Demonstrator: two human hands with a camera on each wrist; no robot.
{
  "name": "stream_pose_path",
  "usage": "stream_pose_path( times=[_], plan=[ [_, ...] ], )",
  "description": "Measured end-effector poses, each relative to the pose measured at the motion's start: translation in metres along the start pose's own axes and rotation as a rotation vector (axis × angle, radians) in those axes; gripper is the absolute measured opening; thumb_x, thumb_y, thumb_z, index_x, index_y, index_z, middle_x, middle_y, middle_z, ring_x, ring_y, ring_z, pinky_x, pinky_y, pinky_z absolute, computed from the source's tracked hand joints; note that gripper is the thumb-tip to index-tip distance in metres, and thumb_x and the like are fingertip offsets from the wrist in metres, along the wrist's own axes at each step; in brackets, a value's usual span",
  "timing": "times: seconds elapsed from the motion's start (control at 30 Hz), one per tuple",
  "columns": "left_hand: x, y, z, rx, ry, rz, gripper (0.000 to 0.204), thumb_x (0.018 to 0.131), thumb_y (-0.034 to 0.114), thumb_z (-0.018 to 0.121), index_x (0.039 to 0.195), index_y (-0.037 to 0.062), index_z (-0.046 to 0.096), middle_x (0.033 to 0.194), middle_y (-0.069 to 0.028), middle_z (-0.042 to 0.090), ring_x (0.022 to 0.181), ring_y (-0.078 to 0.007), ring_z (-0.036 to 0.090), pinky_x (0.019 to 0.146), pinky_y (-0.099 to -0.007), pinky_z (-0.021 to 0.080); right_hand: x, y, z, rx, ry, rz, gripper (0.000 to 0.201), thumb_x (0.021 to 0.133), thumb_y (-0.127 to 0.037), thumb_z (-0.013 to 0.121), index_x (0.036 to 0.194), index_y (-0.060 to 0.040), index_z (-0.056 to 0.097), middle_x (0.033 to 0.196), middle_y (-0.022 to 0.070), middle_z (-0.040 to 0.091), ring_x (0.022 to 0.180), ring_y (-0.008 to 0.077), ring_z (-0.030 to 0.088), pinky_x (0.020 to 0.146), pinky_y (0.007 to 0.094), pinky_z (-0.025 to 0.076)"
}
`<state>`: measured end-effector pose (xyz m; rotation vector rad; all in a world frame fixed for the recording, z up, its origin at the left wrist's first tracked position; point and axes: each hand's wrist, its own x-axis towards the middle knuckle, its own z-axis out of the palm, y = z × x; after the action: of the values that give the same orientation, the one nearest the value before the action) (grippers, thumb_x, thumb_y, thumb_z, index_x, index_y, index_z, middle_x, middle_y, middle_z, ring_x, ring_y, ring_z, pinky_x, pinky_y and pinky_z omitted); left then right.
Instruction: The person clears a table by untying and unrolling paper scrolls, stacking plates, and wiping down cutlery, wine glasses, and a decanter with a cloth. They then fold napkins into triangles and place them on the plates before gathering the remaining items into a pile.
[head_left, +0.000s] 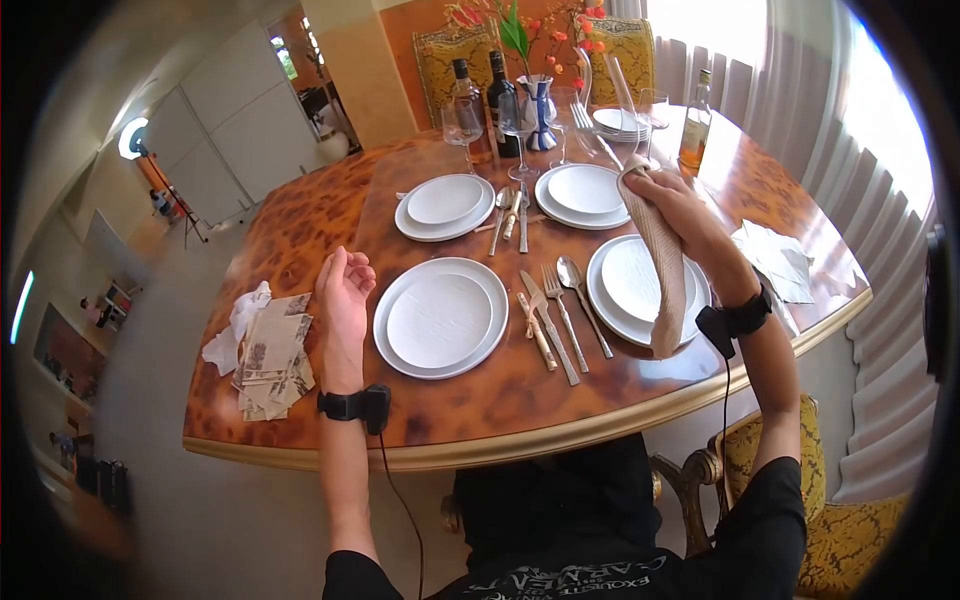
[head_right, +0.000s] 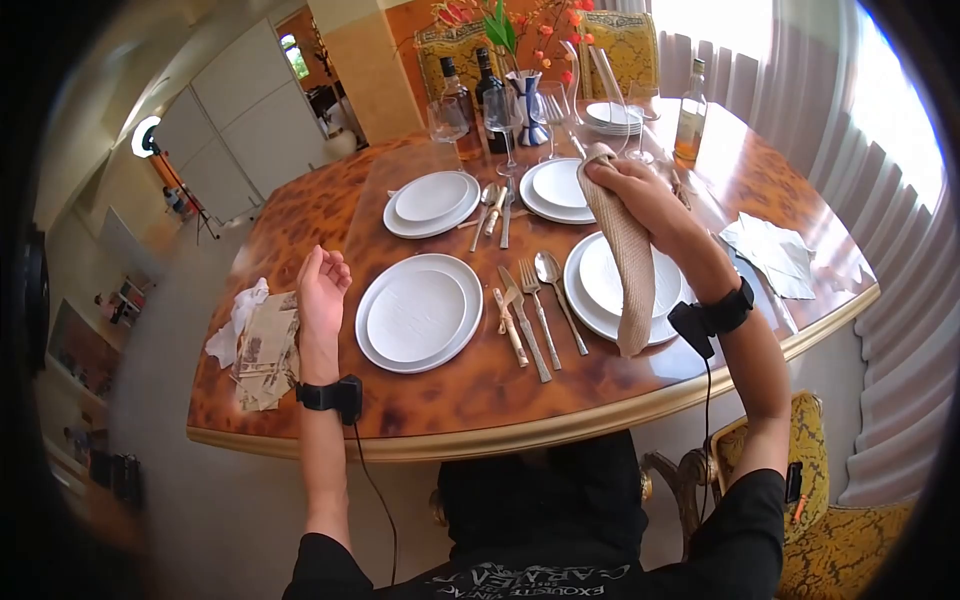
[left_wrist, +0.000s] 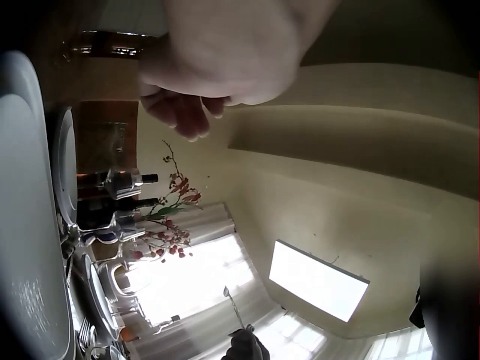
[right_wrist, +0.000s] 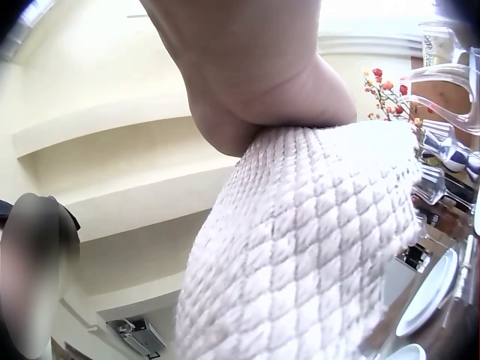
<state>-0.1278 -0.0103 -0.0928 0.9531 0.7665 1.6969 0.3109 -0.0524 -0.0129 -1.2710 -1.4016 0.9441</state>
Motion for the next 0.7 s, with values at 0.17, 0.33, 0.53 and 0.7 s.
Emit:
stream_pose_path(
  times=[0.17,0.33,0.53,0.7],
  plan=[
    [-0.007,-0.021,-0.005,-0.027,-0.021,-0.008,0.017,0.097,0.025,0.06,0.088,0.0107,0.057,0.078,-0.0021,0.061,0.066,-0.012,0.056,0.064,-0.0252,0.044,-0.026,0.027,-0.026,-0.067,-0.034,0.191,0.033,0.097,-0.034,0.057,0.104,-0.0022,0.061,0.085,0.0027,0.062,0.069,0.0064,0.059,0.06,0.0241,0.048],
    [-0.001,-0.032,-0.028,-0.09,0.022,-0.067,0.022,0.097,0.022,0.056,0.08,0.008,0.054,0.073,-0.0061,0.058,0.061,-0.0147,0.052,0.059,-0.027,0.044,-0.052,0.034,-0.048,0.084,0.174,0.166,0.028,0.099,-0.032,0.055,0.098,-0.0044,0.062,0.081,0.0003,0.061,0.068,0.0052,0.058,0.059,0.023,0.047],
    [-0.003,-0.027,-0.028,-0.098,0.02,-0.078,0.022,0.097,0.022,0.054,0.079,0.008,0.053,0.071,-0.0054,0.057,0.06,-0.0144,0.051,0.059,-0.0272,0.043,-0.048,0.025,-0.073,-0.101,0.221,0.141,0.031,0.099,-0.038,0.055,0.095,-0.0081,0.058,0.075,-0.0024,0.052,0.065,0.0056,0.052,0.057,0.0223,0.043],
    [-0.01,-0.026,-0.03,-0.036,-0.012,-0.037,0.022,0.098,0.021,0.051,0.081,0.0076,0.053,0.07,-0.0049,0.057,0.061,-0.0136,0.051,0.06,-0.0266,0.041,-0.027,0.02,-0.061,-0.166,0.212,0.079,0.032,0.098,-0.04,0.055,0.094,-0.0086,0.059,0.076,-0.0013,0.054,0.065,0.0064,0.052,0.057,0.0239,0.043]
  ],
)
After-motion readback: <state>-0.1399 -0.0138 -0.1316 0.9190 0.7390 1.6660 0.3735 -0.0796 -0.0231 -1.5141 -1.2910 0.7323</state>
